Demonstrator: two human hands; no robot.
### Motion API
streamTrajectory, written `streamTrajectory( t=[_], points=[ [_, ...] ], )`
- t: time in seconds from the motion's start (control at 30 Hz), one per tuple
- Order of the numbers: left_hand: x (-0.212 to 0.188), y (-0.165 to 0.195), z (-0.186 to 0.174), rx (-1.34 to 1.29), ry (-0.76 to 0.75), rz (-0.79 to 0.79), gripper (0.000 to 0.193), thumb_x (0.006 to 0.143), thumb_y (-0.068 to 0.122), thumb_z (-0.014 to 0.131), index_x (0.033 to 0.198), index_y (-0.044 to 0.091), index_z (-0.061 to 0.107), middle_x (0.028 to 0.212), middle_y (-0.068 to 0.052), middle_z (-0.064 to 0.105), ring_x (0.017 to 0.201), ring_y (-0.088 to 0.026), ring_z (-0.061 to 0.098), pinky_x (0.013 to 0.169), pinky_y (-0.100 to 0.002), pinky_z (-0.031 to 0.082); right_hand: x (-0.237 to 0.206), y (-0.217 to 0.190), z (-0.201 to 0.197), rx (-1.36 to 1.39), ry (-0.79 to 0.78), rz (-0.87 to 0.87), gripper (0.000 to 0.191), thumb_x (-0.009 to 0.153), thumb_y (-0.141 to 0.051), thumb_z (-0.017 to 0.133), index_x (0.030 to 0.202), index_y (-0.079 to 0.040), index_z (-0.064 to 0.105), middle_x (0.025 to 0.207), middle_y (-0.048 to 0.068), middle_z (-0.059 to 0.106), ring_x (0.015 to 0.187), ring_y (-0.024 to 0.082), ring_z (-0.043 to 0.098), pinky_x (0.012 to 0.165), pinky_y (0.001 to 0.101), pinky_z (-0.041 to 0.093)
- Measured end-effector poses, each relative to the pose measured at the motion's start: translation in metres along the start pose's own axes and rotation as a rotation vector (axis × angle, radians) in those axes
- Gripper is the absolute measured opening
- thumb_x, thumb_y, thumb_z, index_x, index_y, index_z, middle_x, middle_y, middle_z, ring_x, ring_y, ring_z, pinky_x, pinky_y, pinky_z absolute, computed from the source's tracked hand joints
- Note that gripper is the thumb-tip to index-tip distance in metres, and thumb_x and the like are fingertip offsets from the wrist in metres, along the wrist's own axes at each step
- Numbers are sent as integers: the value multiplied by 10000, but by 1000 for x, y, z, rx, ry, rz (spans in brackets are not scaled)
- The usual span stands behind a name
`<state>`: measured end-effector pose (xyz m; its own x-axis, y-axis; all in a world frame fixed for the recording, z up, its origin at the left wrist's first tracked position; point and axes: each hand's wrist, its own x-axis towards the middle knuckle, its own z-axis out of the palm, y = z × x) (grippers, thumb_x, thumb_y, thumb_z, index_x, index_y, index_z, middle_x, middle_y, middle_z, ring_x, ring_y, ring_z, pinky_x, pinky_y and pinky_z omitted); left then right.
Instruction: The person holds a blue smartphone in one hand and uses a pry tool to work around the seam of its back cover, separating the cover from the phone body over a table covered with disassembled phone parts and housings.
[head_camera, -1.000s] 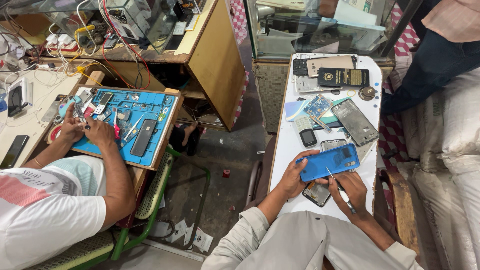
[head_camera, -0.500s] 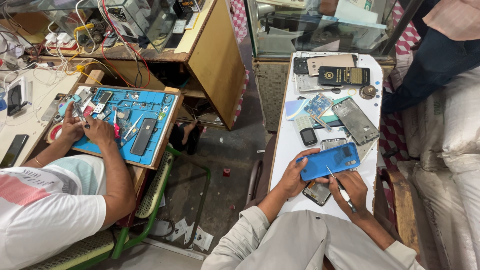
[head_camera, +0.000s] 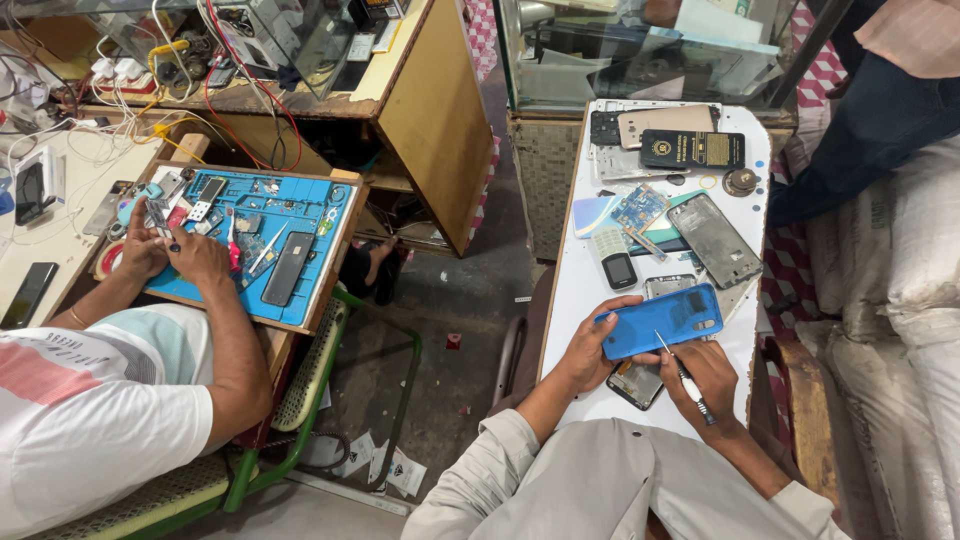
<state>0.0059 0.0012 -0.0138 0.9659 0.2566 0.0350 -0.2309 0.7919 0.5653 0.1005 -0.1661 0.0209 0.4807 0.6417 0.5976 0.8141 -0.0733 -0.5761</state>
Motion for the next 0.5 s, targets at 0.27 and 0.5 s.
streamTrajectory(
  t=[0.27,0.5],
  points=[
    [0,-2,-2,1,-6,3,636,1059,420,641,1484,-11,446,1426,-229,496,1223,-367,631,958,-477,626,3,-3,-1,28,17,-17,36,896,-33,682,893,2,680,836,109,691,781,268,648,785,381,494],
    [0,-3,-1,10,-1,-2,633,1077,469,597,1477,1,447,1442,-239,501,1229,-374,631,957,-478,622,3,-1,-1,27,5,-14,46,913,-44,677,891,-4,681,826,96,696,765,246,654,791,378,485]
  ],
)
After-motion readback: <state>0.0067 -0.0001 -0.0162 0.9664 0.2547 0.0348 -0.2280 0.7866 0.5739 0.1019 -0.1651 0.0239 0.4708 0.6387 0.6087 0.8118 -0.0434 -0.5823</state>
